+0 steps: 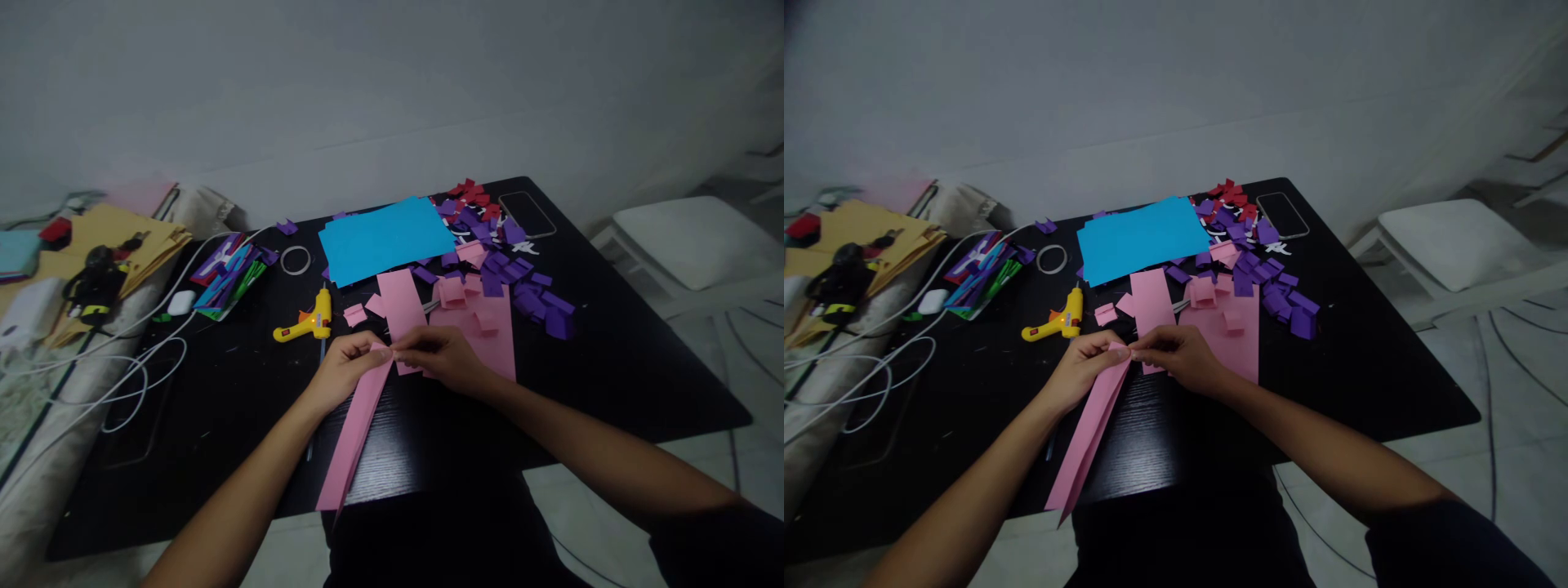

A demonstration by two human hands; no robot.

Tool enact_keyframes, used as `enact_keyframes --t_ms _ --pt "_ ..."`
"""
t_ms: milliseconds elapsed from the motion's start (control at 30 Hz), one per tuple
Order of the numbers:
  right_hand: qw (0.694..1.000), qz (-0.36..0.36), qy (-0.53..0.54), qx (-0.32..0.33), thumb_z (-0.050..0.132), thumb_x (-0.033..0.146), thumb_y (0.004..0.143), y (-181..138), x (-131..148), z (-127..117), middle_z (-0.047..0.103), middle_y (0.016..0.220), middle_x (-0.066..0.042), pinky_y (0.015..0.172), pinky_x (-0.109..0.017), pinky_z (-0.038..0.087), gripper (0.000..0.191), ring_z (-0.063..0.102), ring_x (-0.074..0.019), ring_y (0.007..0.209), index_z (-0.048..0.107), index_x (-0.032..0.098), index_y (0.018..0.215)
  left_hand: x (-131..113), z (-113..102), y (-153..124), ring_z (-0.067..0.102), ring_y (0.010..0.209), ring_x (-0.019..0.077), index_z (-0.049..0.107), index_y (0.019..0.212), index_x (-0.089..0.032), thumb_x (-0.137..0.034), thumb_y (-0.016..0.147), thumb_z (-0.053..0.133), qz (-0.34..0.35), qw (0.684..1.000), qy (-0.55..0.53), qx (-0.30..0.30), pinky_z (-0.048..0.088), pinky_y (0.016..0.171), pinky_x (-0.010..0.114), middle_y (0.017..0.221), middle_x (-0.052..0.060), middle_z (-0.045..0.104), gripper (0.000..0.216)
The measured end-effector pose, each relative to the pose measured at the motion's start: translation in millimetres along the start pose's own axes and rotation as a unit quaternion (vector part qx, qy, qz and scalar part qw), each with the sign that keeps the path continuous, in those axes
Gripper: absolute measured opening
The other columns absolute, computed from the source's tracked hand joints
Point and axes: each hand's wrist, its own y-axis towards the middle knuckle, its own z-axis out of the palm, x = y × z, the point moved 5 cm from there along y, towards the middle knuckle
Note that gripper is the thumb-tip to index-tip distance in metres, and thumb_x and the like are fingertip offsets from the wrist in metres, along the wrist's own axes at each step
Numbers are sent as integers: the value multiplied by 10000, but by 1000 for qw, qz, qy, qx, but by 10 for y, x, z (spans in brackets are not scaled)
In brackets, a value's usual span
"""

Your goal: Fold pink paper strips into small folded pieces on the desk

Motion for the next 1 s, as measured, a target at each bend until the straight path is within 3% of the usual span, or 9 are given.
enact_keyframes --t_ms 1000 --pt "1000 9 8 0 887 349 767 0 -25 0 747 745 -12 615 -256 515 178 636 -122 640 822 205 850 -1 8 -4 456 618 112 734 757 -166 -374 844 775 1 1000 1 -2 324 610 249 648 -25 560 230"
